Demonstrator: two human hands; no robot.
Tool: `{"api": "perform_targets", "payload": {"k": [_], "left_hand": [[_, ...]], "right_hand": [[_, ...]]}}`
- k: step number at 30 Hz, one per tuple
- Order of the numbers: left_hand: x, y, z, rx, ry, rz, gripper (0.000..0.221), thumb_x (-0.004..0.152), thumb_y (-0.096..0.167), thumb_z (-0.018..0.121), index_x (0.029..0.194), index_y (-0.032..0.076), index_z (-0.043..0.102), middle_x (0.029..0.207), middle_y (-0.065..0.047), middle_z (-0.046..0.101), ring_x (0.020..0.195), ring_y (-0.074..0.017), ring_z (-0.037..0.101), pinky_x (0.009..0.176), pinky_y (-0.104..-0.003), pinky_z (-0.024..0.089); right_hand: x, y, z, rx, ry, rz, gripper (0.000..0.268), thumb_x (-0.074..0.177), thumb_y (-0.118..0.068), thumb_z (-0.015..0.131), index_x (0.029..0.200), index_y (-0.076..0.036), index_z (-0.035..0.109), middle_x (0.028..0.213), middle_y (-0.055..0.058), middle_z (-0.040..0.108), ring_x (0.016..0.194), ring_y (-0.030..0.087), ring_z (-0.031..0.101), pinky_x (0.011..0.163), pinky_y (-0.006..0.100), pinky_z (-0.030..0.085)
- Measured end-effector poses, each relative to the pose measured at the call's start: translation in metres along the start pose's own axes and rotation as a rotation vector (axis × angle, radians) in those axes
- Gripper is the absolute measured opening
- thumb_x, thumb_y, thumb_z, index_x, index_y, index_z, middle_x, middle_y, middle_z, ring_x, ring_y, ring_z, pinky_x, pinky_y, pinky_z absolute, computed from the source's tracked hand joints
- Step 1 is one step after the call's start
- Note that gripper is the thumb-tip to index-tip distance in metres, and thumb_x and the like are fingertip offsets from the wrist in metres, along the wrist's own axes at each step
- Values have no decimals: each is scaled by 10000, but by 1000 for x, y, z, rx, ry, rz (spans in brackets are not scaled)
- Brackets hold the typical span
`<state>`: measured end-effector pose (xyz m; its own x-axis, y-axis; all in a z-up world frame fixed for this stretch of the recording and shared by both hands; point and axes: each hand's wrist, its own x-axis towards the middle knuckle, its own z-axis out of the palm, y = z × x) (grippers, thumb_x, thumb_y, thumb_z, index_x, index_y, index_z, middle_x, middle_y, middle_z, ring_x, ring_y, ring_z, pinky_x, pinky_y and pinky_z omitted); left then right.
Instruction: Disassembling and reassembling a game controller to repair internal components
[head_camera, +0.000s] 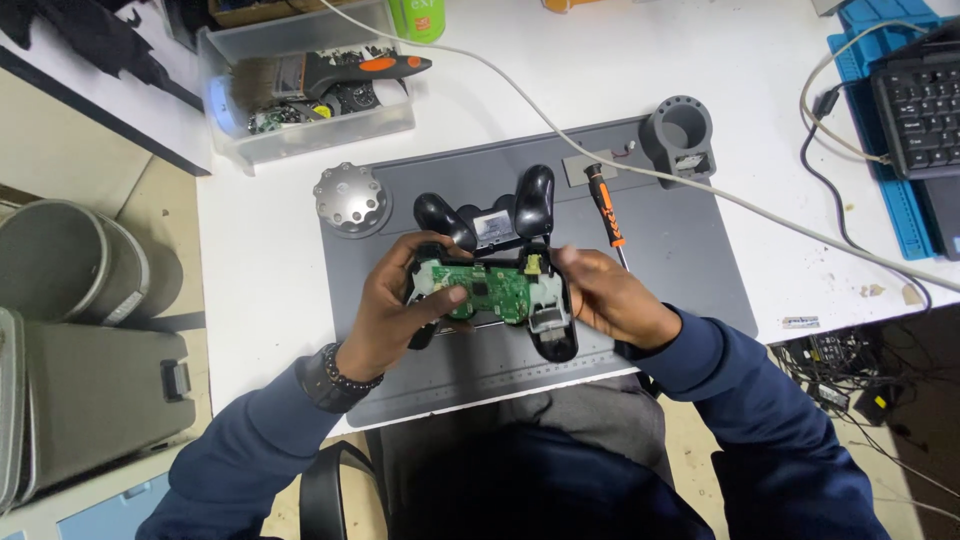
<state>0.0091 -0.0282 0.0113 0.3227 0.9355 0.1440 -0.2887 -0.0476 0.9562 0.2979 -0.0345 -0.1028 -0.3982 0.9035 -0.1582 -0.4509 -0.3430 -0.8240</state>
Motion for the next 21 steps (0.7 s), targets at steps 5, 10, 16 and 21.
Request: {"api": "perform_targets", "payload": {"k": [5,10,16,21], "left_hand": [[1,-10,-7,-111,-49,-145,467,839,0,792,1258,1,586,1125,-169,699,1030,-264,700,807,-436,631],[-3,-3,-4,-207,-142,-204,451,851,-47,760,1264,-12,581,1099,-208,692,938,-319,737,617,-455,702],[-3,-14,-3,-125,-118,-216,423,860,-44,738,1252,-12,585,1085,-194,690,923,-286,737,636,-429,708],[-3,-16,-1,167,5,-164,546,875,82,783,1370,17,562,1233,-219,676,1195,-324,637,967,-512,592]], "right_hand": [[-1,-73,85,-190,-206,-47,205,950,-116,661,1040,54,734,919,196,767,848,226,702,797,408,595],[0,-78,83,-381,-311,-57,251,935,-174,690,1092,17,734,952,128,749,913,170,618,863,368,521],[1,-76,80,-360,-294,-75,208,902,-44,680,1080,31,756,914,123,746,881,179,617,802,347,517],[0,-85,90,-324,-223,-179,167,904,-27,696,1048,24,762,890,97,727,893,163,621,813,316,519]]}}
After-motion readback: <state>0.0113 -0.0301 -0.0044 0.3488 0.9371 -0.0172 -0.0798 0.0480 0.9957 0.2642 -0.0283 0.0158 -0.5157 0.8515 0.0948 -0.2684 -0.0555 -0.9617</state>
